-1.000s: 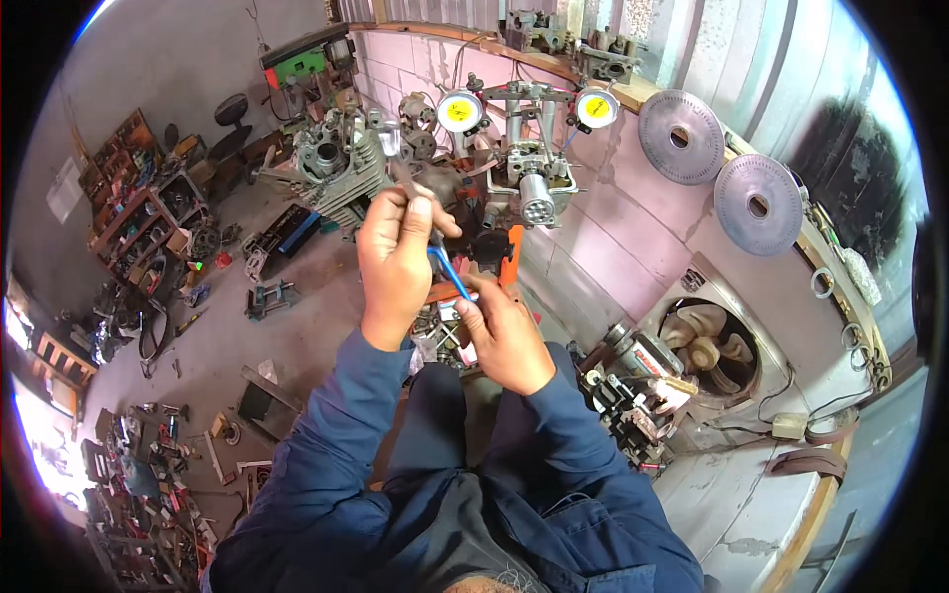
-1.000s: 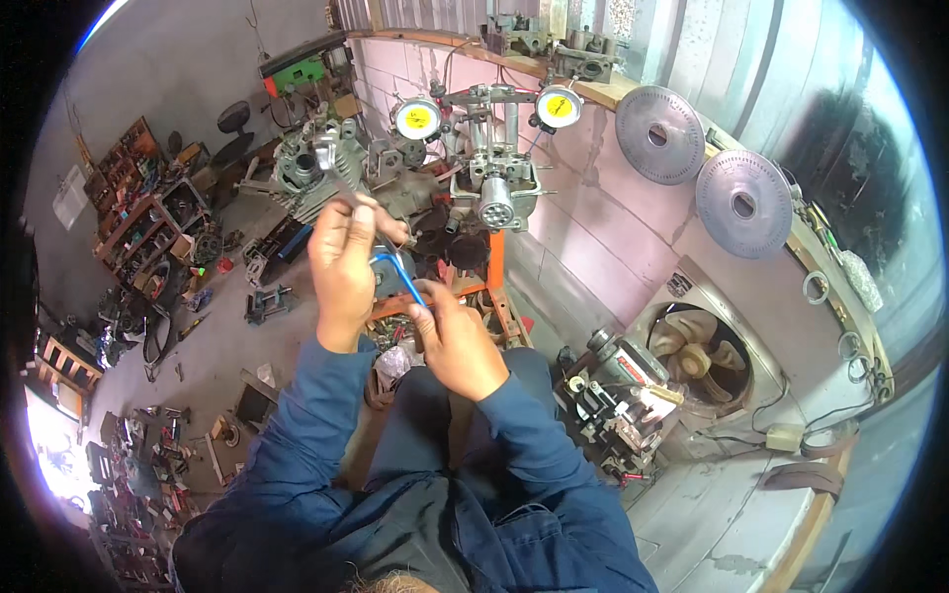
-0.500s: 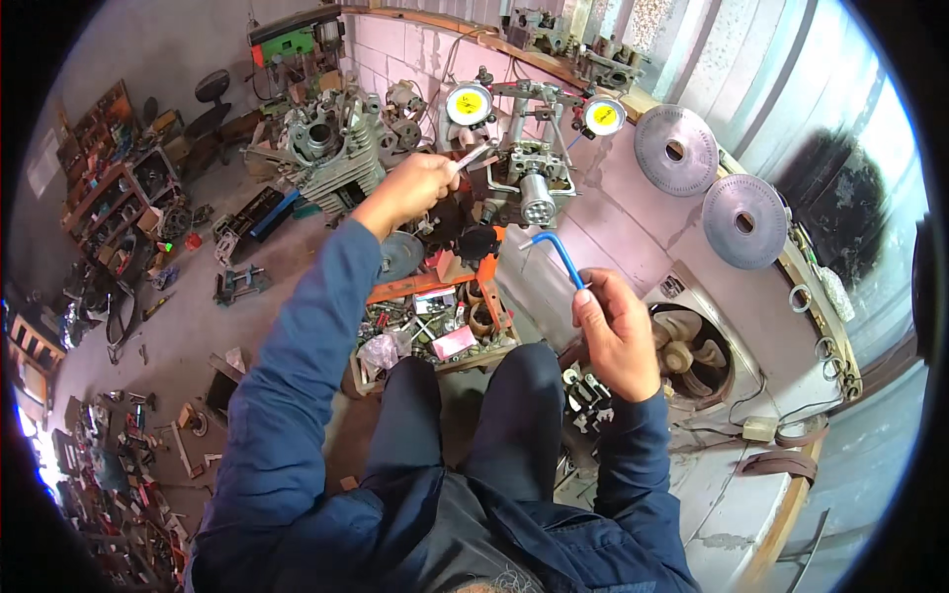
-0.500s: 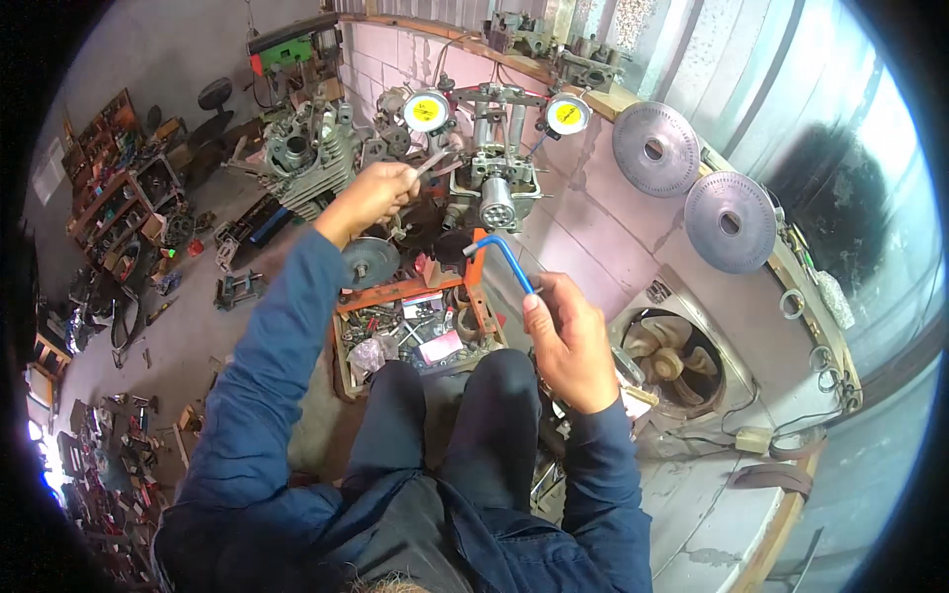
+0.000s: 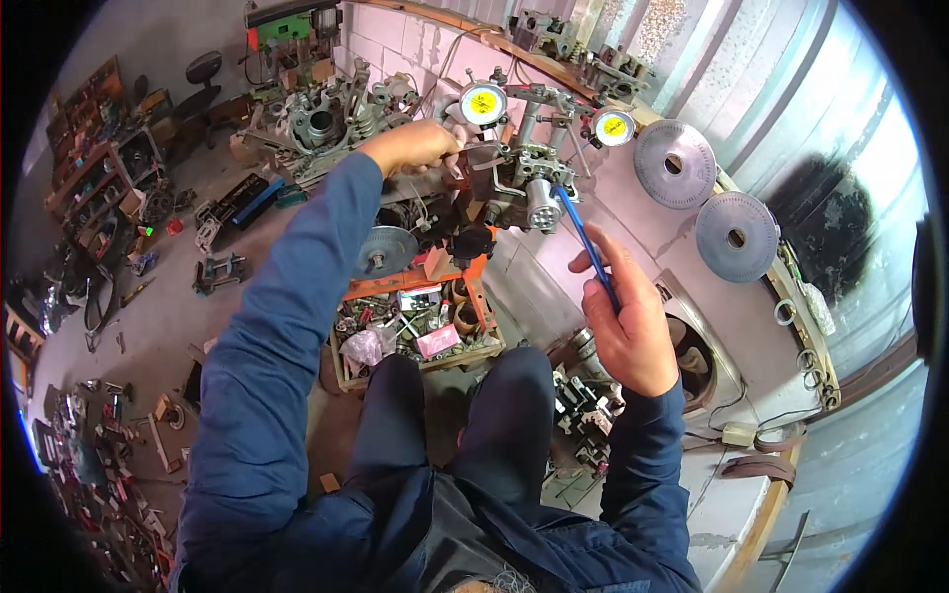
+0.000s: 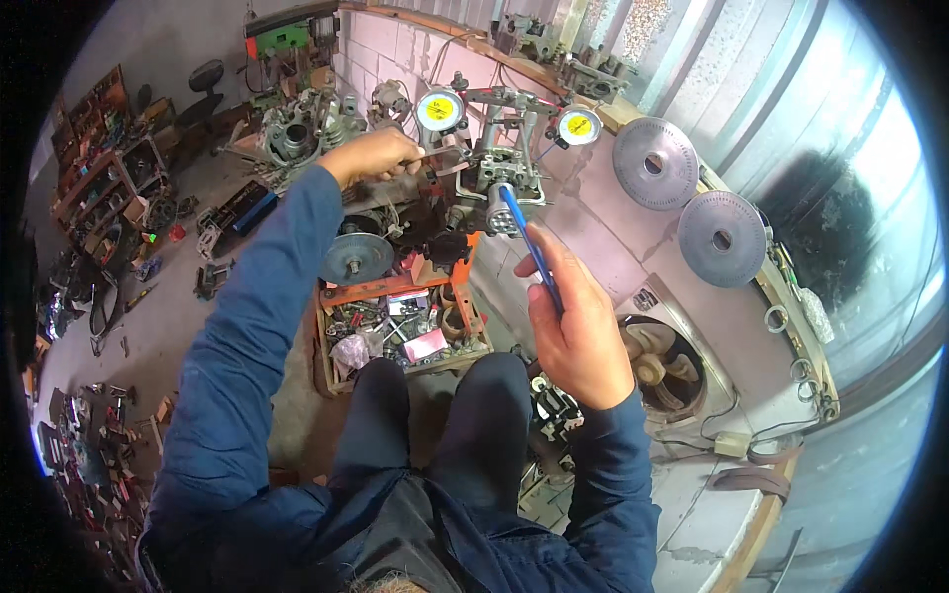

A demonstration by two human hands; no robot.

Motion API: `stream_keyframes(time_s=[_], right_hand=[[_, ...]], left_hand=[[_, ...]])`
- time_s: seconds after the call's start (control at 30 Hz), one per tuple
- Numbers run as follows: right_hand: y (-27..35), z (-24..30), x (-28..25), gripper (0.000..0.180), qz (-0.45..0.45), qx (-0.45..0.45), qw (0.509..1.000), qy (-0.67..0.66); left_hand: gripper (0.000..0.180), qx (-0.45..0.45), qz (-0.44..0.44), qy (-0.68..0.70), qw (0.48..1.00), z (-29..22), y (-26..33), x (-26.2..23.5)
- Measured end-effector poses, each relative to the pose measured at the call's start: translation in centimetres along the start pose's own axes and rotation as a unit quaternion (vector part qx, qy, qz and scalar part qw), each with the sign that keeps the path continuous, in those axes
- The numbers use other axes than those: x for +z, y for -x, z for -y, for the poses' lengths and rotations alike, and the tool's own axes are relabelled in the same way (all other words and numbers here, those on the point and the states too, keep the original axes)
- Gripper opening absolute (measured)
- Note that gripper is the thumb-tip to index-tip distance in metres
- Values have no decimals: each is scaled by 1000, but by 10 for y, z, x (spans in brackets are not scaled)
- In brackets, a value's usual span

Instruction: The person measures and adjusts engine components using dial indicators, then uses a wrench and a hex key to loosen or tighten parts.

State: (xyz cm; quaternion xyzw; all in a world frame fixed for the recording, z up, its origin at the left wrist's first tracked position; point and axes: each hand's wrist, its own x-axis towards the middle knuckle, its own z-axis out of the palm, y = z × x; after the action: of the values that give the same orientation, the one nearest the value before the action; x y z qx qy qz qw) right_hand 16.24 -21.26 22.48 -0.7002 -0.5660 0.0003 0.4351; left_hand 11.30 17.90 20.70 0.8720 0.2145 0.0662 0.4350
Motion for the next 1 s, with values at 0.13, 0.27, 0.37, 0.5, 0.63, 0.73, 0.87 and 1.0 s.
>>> stream_keyframes(time_s=[0.13, 0.27, 0.37, 0.5, 0.63, 0.73, 0.87, 1.0], right_hand=[[-16, 1, 9, 44, -58, -86, 991, 79], [-33, 0, 21, 35, -118, -116, 975, 148], [-54, -9, 38, 36, -167, -163, 936, 264], [-78, -26, 57, 39, -161, -171, 911, 338], [-91, -31, 65, 41, -140, -139, 904, 379], [-94, -36, 65, 40, -146, -145, 900, 384], [-97, -36, 62, 38, -132, -121, 906, 384], [-100, -39, 57, 37, -124, -127, 915, 363]], left_hand=[[40, 149, -27, -177, 972, 11, -10, -5], [37, 165, -89, -185, 965, 3, 11, 11], [35, 154, -149, -184, 959, 2, 21, 25], [34, 141, -207, -190, 949, -1, 20, 29], [35, 134, -211, -210, 945, -10, 31, 24], [34, 129, -216, -219, 943, -11, 38, 29], [29, 147, -263, -214, 929, -9, 38, 36], [24, 162, -284, -235, 915, -13, 39, 37]])
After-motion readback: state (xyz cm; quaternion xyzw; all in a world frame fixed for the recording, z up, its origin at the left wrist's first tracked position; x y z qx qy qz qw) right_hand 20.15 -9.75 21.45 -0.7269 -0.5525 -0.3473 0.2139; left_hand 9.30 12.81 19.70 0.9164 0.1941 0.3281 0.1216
